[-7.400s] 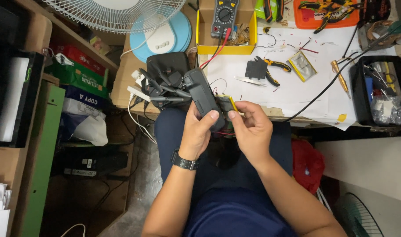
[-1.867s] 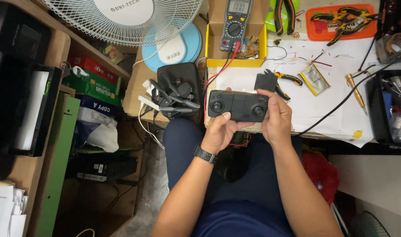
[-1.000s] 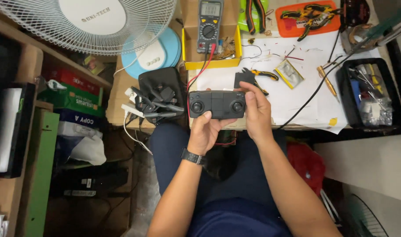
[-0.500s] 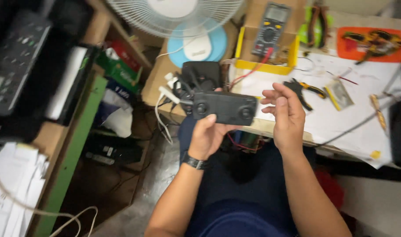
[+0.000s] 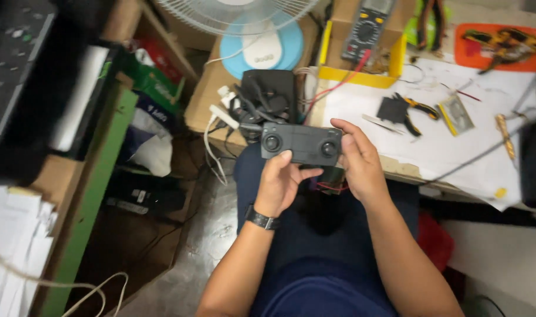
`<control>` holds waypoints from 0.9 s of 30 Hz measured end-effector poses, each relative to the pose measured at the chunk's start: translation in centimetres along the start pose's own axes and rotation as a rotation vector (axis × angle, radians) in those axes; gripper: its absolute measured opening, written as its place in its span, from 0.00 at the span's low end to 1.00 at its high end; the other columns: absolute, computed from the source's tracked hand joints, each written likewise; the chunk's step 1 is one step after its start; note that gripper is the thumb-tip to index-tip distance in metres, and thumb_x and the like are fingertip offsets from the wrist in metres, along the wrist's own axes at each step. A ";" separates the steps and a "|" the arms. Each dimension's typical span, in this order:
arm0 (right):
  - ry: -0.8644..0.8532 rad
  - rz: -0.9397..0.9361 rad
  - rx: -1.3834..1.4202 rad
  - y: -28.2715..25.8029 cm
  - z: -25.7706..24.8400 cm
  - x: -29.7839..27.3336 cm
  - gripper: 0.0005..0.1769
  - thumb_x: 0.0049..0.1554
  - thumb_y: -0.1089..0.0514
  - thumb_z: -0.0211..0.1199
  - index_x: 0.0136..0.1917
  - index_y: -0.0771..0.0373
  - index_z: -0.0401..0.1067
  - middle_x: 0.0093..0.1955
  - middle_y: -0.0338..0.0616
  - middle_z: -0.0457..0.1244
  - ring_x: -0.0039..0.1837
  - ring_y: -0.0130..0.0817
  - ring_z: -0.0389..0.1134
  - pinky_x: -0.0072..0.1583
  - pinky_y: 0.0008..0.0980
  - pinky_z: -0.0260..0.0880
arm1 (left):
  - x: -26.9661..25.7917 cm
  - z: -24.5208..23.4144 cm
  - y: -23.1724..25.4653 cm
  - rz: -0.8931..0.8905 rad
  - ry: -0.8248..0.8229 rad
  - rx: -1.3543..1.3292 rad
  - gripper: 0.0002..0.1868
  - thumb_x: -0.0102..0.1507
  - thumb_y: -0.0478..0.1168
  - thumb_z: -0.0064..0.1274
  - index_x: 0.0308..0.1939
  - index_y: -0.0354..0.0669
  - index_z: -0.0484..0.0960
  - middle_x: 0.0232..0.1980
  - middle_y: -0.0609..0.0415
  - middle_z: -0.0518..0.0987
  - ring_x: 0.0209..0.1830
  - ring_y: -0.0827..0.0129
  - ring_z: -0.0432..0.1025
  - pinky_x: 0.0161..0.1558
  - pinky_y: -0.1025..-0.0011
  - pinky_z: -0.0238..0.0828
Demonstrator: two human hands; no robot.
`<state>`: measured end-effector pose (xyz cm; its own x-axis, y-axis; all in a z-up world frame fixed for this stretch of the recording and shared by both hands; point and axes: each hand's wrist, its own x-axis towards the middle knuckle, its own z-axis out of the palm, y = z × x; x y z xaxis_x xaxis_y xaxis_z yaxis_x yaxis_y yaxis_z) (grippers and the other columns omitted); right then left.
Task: The person inserts a battery into a black remote control using a small metal tool to press the contacts. They then pick up a small drone, unfold its propeller arms, and place it on the desk. Finally, they connect a USB cable to the drone to charge it.
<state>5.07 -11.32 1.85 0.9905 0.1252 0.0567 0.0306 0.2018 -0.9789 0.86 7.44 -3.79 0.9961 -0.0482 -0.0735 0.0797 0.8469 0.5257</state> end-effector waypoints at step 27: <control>0.075 -0.270 -0.430 -7.0 -11.0 0.3 0.14 0.72 0.68 0.67 0.68 0.70 0.85 0.66 0.60 0.74 0.67 0.48 0.78 0.62 0.47 0.83 | 4.2 8.3 -4.1 -0.003 -0.346 0.242 0.52 0.75 0.43 0.59 0.97 0.46 0.45 0.77 0.37 0.80 0.71 0.46 0.82 0.68 0.45 0.90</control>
<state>6.67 -23.35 6.60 0.9461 0.0503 0.3199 0.3233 -0.2021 -0.9245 5.02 -0.67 0.78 0.9462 -0.2606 0.1918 0.0482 0.6995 0.7130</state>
